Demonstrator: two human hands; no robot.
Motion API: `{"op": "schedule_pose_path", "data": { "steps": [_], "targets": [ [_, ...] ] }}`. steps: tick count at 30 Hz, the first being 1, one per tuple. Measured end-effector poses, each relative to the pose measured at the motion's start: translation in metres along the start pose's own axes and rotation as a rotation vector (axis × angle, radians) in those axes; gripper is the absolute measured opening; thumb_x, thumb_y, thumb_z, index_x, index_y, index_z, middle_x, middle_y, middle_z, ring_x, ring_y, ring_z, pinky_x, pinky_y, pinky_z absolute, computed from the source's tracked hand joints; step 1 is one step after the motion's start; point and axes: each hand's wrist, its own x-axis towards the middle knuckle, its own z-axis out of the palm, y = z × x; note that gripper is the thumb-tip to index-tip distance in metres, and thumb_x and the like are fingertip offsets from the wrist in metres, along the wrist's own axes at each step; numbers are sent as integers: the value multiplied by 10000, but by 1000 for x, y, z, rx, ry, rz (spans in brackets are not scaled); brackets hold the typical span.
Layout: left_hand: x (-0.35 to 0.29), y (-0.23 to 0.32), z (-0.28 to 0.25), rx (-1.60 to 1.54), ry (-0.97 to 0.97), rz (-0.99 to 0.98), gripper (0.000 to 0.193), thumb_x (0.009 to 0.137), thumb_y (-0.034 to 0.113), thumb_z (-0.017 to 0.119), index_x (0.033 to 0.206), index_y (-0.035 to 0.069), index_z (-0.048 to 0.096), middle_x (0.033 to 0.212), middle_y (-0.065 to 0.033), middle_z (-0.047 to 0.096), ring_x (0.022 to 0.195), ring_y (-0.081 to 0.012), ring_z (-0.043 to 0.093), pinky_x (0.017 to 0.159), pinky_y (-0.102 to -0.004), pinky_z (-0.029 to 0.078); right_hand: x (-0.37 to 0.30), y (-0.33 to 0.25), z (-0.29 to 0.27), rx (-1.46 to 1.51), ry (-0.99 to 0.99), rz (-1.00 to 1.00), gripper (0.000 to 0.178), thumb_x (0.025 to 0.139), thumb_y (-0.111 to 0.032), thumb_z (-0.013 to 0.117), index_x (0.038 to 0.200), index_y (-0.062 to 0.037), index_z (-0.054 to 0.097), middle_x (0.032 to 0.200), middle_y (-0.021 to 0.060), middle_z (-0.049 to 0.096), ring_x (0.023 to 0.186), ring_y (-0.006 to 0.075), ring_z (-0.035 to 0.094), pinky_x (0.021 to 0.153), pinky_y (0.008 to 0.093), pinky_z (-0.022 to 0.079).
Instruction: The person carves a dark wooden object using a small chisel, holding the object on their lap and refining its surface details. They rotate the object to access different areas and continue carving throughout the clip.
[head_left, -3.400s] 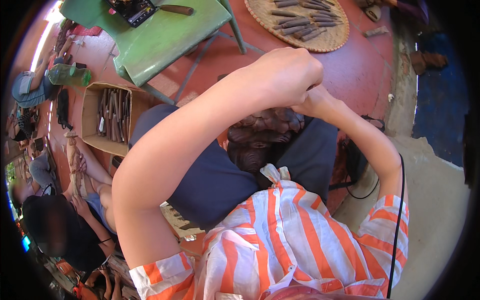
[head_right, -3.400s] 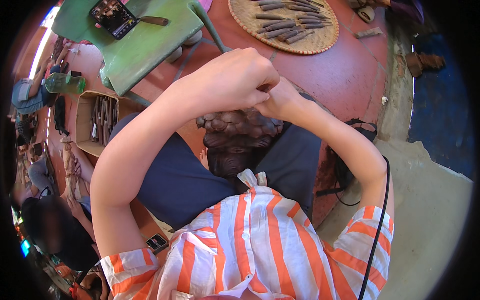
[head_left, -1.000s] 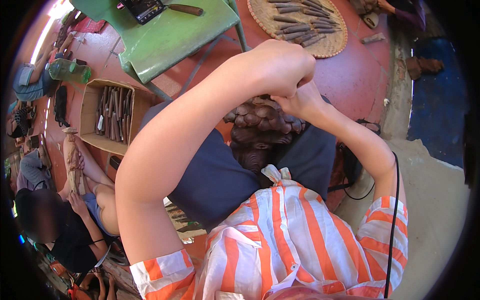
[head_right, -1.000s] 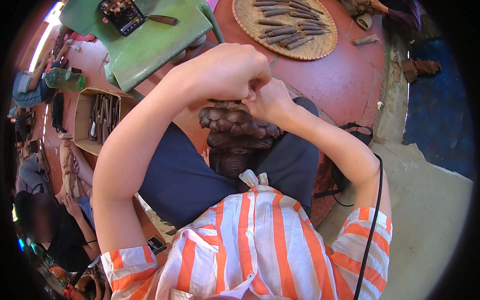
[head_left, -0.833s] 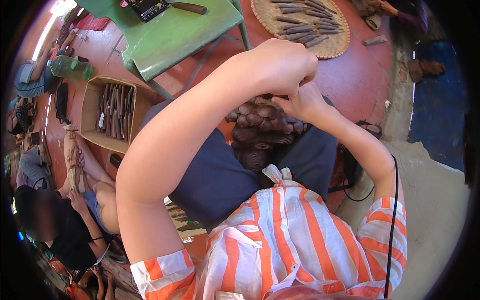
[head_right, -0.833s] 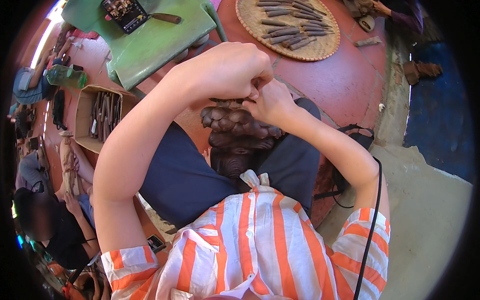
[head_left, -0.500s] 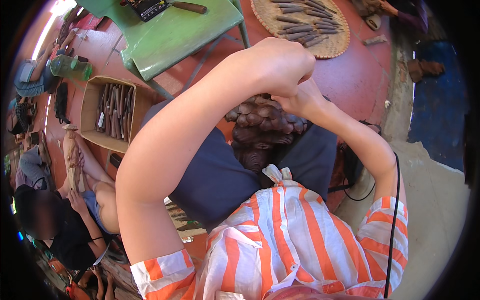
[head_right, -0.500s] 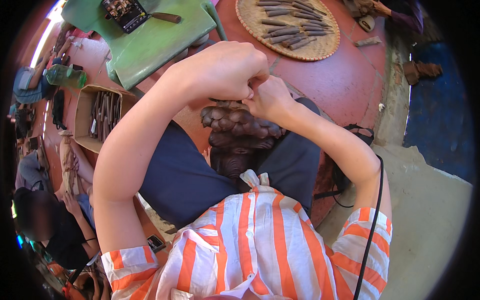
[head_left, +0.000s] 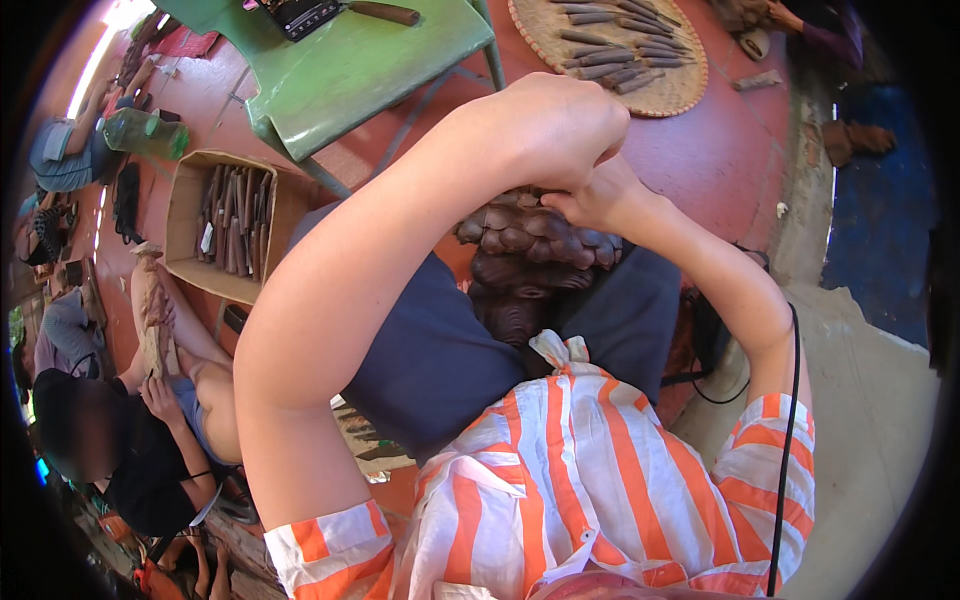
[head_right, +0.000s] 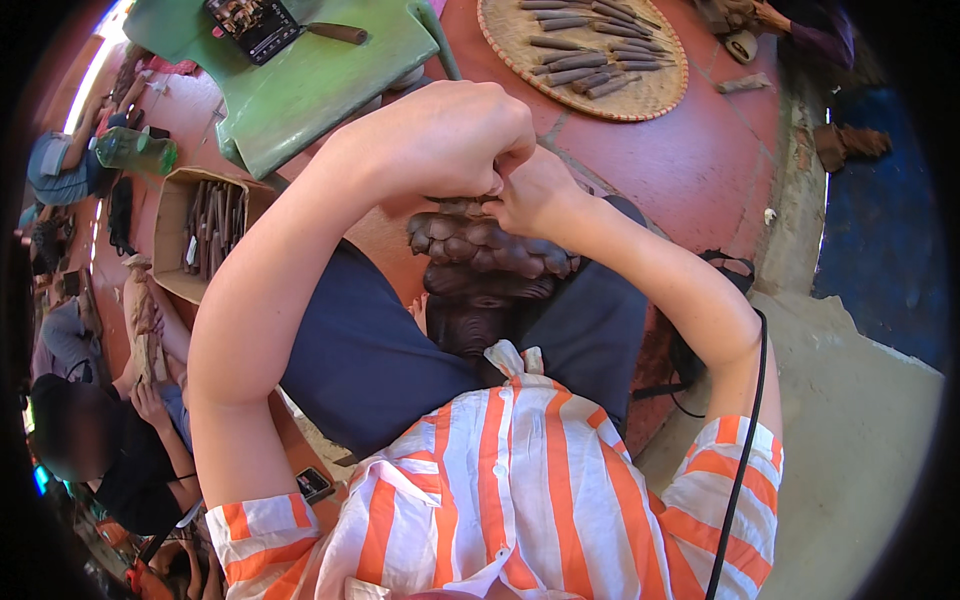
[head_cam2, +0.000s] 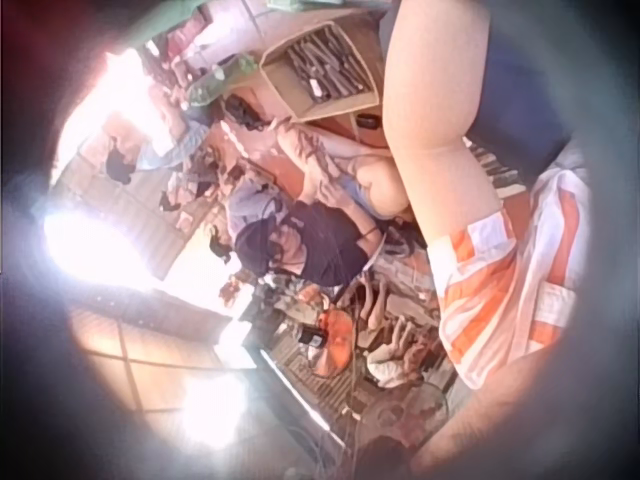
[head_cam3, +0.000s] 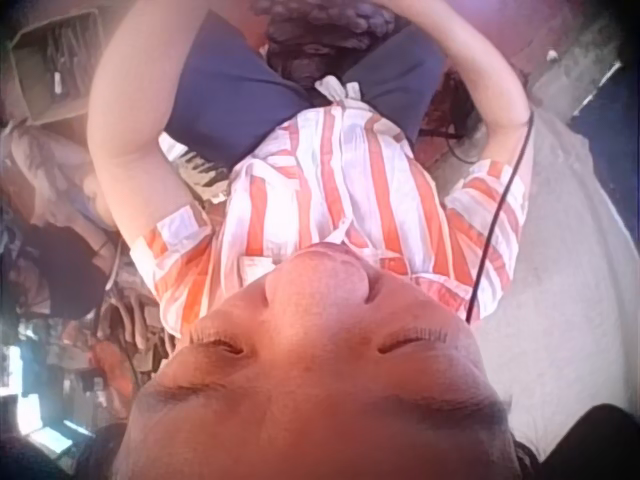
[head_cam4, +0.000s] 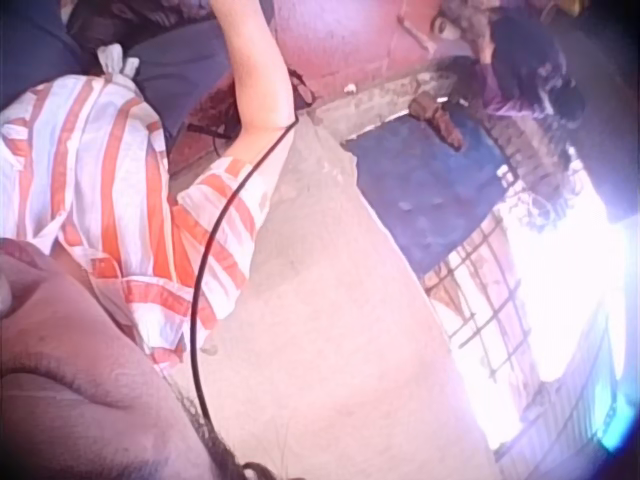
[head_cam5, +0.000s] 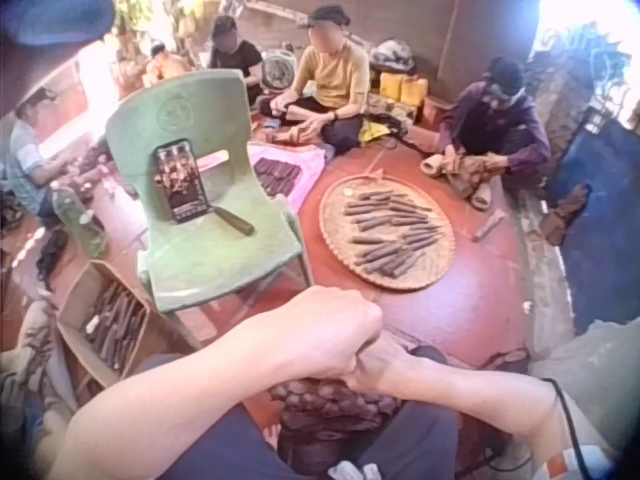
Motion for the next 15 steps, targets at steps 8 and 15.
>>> {"op": "schedule_pose_path", "data": {
  "steps": [8, 15],
  "targets": [
    [-4, -5, 3, -10, 56, 26, 147, 649, 56, 714, 773, -10, 673, 770, -188, 665, 767, -349, 658, 667, -424, 508, 4, -4, -9, 6, -84, 24, 279, 767, -131, 694, 1041, -87, 666, 1071, 139, 659, 1035, 362, 599, 854, 469, 482],
    [-1, -6, 3, -30, 58, 41, 138, 639, 56, 703, 755, -11, 667, 744, -191, 658, 744, -349, 656, 653, -428, 508, 1, 10, 0, -30, -91, 53, 298, 774, -154, 708, 1061, -87, 665, 1085, 145, 657, 1051, 369, 593, 881, 460, 475]
  ]
}}
